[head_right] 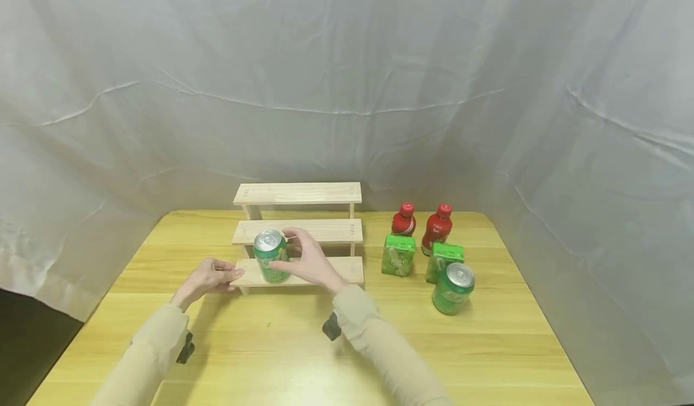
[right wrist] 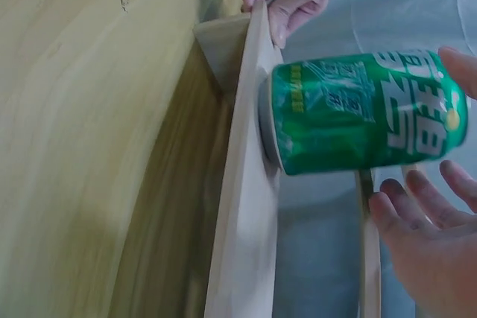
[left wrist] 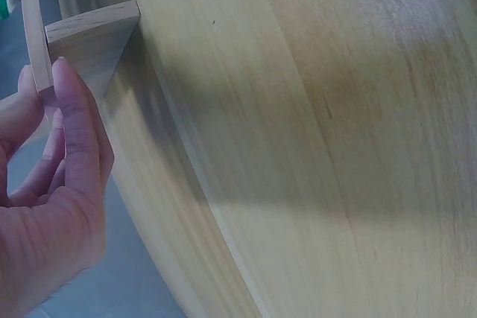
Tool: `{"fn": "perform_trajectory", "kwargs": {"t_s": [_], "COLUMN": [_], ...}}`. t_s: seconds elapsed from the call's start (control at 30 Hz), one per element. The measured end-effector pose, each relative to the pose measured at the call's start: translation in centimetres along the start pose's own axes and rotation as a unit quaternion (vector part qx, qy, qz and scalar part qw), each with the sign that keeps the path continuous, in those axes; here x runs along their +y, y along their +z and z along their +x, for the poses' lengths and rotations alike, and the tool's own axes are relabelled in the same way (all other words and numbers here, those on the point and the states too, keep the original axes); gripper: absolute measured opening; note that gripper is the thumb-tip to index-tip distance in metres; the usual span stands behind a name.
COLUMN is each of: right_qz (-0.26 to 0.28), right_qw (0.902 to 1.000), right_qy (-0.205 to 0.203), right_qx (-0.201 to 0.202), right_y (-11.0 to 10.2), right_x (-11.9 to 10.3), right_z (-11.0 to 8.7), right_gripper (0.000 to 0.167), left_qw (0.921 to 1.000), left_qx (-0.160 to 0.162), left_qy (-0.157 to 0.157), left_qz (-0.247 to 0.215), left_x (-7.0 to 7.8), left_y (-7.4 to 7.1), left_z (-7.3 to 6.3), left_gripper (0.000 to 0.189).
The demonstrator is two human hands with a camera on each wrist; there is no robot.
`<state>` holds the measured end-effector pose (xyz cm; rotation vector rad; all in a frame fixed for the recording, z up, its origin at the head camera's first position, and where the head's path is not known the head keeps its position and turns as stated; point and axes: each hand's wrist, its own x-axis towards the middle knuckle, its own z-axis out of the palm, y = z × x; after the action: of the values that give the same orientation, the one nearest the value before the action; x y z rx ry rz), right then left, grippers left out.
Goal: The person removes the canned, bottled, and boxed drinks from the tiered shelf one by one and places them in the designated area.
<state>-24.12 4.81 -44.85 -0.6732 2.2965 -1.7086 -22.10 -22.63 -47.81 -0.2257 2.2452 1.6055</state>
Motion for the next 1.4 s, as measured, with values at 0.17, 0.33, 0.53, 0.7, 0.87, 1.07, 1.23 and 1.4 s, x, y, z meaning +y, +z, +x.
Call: {"fn": "perform_trajectory", "kwargs": {"t_s": [0.17,0.33,0.53,0.7,0.87,1.07,1.23,1.4], "right_qz": [-0.027,-0.051,-0.061,-0.072,-0.067,-0.058,-0.047,-0.046], "right_qw": [0.9992,0.9974,0.9961,0.9946,0.9948,0.9944,0.993,0.9894], "right_qy": [-0.028,-0.048,-0.048,-0.048,-0.046,-0.052,-0.05,-0.048], "right_qx": [0.001,0.017,0.041,0.058,0.061,0.071,0.096,0.129], "right_y": [1.2,2.0,2.4,2.3,1.9,1.0,-0.2,-1.9], "right_x": [0.2,0.4,0.3,0.2,0.2,0.4,0.3,0.2], "right_z": [0.8,1.3,1.3,0.7,-0.2,-1.6,-2.9,-4.5], "right_gripper": [0.075,0.076,0.072,0.07,0.069,0.067,0.068,0.069], "left_qw": [1.0,0.9999,1.0,1.0,1.0,1.0,1.0,1.0], "left_qx": [-0.002,-0.005,-0.005,-0.005,-0.007,-0.007,-0.005,-0.003], "left_qy": [0.002,0.004,0.001,-0.002,0.001,0.002,-0.003,-0.003], "left_qz": [0.005,0.008,0.007,0.008,0.007,0.003,-0.001,-0.001], "left_x": [0.0,0.0,-0.1,-0.1,-0.1,-0.1,-0.1,-0.1], "left_y": [-0.1,-0.1,0.0,-0.1,-0.1,-0.2,-0.1,0.0], "left_z": [0.0,-0.1,0.1,0.2,0.1,0.0,0.1,0.1], "left_gripper": [0.051,0.051,0.052,0.054,0.053,0.054,0.055,0.055]}}
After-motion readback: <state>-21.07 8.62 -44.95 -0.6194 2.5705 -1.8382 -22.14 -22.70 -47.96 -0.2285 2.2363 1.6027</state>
